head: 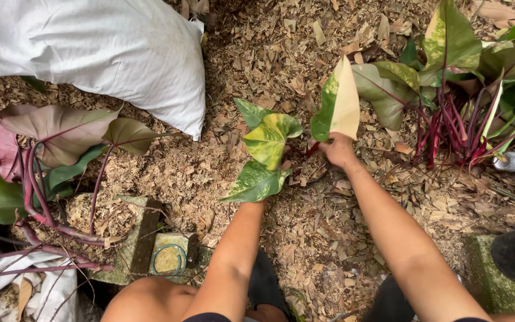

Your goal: The person kneels on a mulch-covered ground in a plant nursery and pots a variegated monstera cutting. They fill a small black pot with wood-chip growing medium, position the cutting in the pot, add more medium around it, and press the medium down by hand to settle the plant.

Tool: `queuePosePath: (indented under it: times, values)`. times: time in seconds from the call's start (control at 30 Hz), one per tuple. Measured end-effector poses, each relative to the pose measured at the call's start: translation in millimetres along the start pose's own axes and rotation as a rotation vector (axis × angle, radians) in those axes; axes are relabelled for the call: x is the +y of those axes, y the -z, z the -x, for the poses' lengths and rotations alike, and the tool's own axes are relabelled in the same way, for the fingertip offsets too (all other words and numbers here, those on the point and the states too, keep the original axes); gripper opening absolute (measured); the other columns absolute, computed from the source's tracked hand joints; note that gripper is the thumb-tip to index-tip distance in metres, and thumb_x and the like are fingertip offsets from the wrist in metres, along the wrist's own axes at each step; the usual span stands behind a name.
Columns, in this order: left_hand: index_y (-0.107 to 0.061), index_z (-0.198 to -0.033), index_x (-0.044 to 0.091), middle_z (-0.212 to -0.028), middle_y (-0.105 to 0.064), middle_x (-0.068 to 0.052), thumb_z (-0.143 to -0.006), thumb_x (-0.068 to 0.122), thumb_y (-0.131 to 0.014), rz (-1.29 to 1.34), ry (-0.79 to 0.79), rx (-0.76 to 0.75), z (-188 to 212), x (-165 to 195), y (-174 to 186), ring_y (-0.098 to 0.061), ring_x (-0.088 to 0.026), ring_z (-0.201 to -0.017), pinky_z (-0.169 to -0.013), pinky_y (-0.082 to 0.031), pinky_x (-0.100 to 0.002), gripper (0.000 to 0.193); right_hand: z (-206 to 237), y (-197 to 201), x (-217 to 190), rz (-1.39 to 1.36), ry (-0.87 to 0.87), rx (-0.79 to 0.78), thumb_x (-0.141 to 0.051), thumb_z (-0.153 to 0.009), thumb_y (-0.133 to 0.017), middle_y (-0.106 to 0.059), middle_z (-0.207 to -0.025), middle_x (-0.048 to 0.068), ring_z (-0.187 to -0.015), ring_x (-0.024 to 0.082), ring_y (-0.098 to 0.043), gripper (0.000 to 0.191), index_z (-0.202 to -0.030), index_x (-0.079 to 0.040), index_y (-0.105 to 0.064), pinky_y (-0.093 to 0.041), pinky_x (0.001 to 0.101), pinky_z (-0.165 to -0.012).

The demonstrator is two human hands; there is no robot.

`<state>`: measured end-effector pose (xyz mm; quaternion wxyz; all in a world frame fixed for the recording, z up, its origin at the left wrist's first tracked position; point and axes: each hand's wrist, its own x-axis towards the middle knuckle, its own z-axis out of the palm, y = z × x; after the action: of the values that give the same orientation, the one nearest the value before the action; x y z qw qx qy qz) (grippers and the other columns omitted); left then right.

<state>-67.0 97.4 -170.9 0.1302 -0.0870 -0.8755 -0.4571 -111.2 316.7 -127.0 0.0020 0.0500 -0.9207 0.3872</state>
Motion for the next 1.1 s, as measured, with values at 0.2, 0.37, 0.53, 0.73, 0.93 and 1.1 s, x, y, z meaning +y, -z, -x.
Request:
queuePosePath:
  times: [0.2, 0.37, 0.53, 0.73, 0.93, 1.1]
  values:
    - [-0.051, -0.149, 0.007, -0.145, -0.053, -0.016, -0.112, 0.036, -0.041, -0.055, 0.094, -0.133, -16.3, 6.3, -3.6, -0.046, -0.029, -0.134, -0.114, -0.036, -0.041, 0.048, -18.4, 4.2, -4.7, -0.382, -0.325, -0.202, -0.047, -0.102, -0.075, -0.059, -0.134, 0.015, -0.125, 0.025, -0.054, 0.057, -0.138, -0.003, -0.063, -0.040, 0.0400, -0.108]
    - [-0.053, -0.147, 0.007, -0.140, -0.056, -0.017, -0.112, 0.038, -0.041, -0.072, 0.080, -0.134, -27.0, 5.9, -4.5, -0.049, -0.029, -0.128, -0.110, -0.039, -0.041, 0.048, -16.5, -11.0, -20.9, 0.063, -0.258, -0.170, -0.031, -0.084, -0.073, -0.073, -0.119, 0.017, -0.111, 0.029, -0.069, 0.048, -0.120, 0.001, -0.069, -0.054, 0.0404, -0.100]
    - [-0.055, -0.144, 0.007, -0.134, -0.059, -0.017, -0.112, 0.040, -0.041, -0.085, 0.007, -0.020, -6.5, 1.6, -1.7, -0.052, -0.029, -0.123, -0.107, -0.041, -0.041, 0.049, -2.4, -1.7, -16.5, -0.236, -0.459, -0.193, -0.039, -0.100, -0.056, -0.068, -0.125, 0.017, -0.116, 0.028, -0.064, 0.047, -0.126, -0.001, -0.066, -0.048, 0.0426, -0.107]
    - [-0.058, -0.141, 0.006, -0.128, -0.063, -0.017, -0.111, 0.043, -0.042, -0.023, -0.125, 0.089, 17.4, -2.0, -12.8, -0.056, -0.029, -0.116, -0.103, -0.044, -0.040, 0.050, 43.2, -39.7, -1.1, -0.639, -0.377, 0.180, -0.032, -0.100, -0.054, -0.065, -0.119, 0.013, -0.110, 0.024, -0.061, 0.041, -0.128, -0.004, -0.064, -0.045, 0.0438, -0.106]
    - [-0.060, -0.138, 0.006, -0.121, -0.066, -0.018, -0.111, 0.045, -0.042, 0.051, 0.117, 0.109, 39.3, -13.3, -31.4, -0.059, -0.029, -0.109, -0.099, -0.046, -0.040, 0.051, 73.6, -22.0, 29.6, -0.290, -0.065, 0.455, -0.031, -0.097, -0.069, -0.065, -0.095, 0.010, -0.089, 0.023, -0.064, 0.033, -0.116, -0.004, -0.070, -0.050, 0.0421, -0.100]
    - [-0.071, -0.117, -0.005, -0.093, -0.068, -0.013, -0.100, 0.047, -0.063, 0.466, 0.712, -0.139, 68.4, 2.7, -44.0, -0.064, -0.019, -0.077, -0.077, -0.052, -0.036, 0.055, 117.3, -42.4, 20.3, 0.037, 0.120, 0.131, -0.036, -0.077, -0.085, -0.065, -0.069, 0.004, -0.059, 0.018, -0.061, 0.042, -0.106, -0.007, -0.077, -0.056, 0.0376, -0.061]
